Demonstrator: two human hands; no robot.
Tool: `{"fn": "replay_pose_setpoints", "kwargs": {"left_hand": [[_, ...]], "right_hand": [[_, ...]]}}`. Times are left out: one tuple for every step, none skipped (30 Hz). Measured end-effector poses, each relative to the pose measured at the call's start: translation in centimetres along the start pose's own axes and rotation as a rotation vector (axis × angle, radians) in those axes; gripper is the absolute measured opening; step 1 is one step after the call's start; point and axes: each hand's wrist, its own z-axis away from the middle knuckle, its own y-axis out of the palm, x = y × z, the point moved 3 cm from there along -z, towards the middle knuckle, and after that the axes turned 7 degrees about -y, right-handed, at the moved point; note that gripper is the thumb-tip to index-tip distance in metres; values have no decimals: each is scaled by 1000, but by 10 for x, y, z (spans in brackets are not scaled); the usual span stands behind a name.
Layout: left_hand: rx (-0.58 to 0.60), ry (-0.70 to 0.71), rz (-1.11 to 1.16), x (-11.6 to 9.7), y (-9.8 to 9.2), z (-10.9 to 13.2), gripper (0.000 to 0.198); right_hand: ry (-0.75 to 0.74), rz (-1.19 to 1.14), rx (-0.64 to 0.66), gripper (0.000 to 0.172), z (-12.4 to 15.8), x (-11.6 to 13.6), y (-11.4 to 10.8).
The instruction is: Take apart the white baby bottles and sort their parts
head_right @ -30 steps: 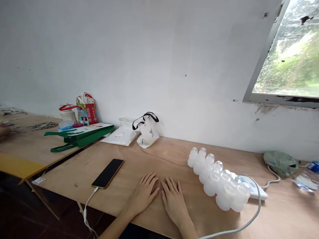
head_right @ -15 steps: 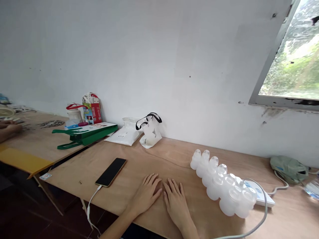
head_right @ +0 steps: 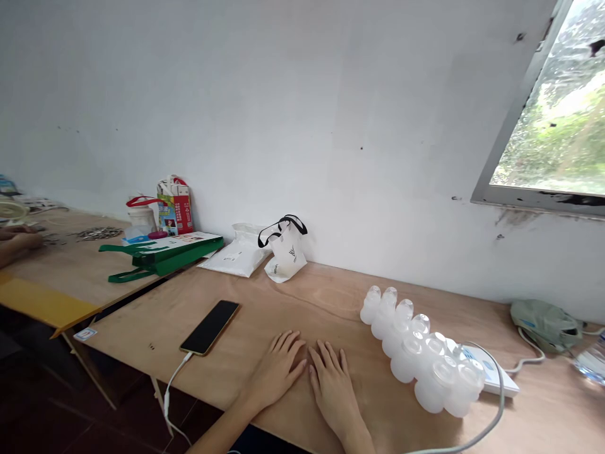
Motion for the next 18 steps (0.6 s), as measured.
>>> {"fn": "replay_pose_setpoints", "kwargs": {"left_hand": [[-3, 1, 1, 0, 0, 0, 34], [-8, 2, 2, 0, 0, 0, 34], [-11, 3, 3, 0, 0, 0, 34], [-13, 4, 4, 0, -1, 0, 34], [-13, 3, 4, 0, -1, 0, 34], [-10, 3, 4, 0, -1, 0, 33], [-6, 4, 3, 0, -2, 0, 33], [-4, 4, 3, 0, -2, 0, 33], [-1, 4, 5, -1, -2, 0, 34], [2, 2, 5, -1, -2, 0, 34], [5, -1, 5, -1, -2, 0, 34], [8, -5, 5, -1, -2, 0, 34], [9, -7, 4, -1, -2, -1, 34], [10, -7, 3, -1, -2, -1, 34], [10, -4, 2, -1, -3, -1, 34], [10, -1, 1, -2, -3, -1, 34], [9, 2, 0, -2, -3, -1, 33], [11, 3, -1, -2, -4, -1, 33]], "right_hand": [[-2, -2, 0, 47, 0, 0, 0], [-4, -3, -2, 47, 0, 0, -1], [-6, -5, -3, 47, 0, 1, -1], [-7, -5, -4, 48, 0, 1, -1], [-9, -6, -5, 48, 0, 0, -1], [-10, -6, -7, 48, 1, 0, -1], [-10, -5, -10, 48, 1, 0, 0], [-10, -4, -13, 48, 1, 0, 0], [-9, -2, -14, 48, 1, 0, 0], [-9, 0, -13, 47, 1, -1, 0], [-8, 2, -11, 47, 0, -1, 0], [-8, 3, -8, 47, 0, -1, 0], [-9, 3, -3, 47, 0, -1, 0], [-10, 2, 3, 47, 0, 0, 0], [-10, 0, 8, 47, 0, 0, -1], [-9, -1, 14, 48, -1, 0, -1], [-7, -2, 20, 48, -1, 1, -2], [-6, -3, 27, 48, 0, 1, -2]]}}
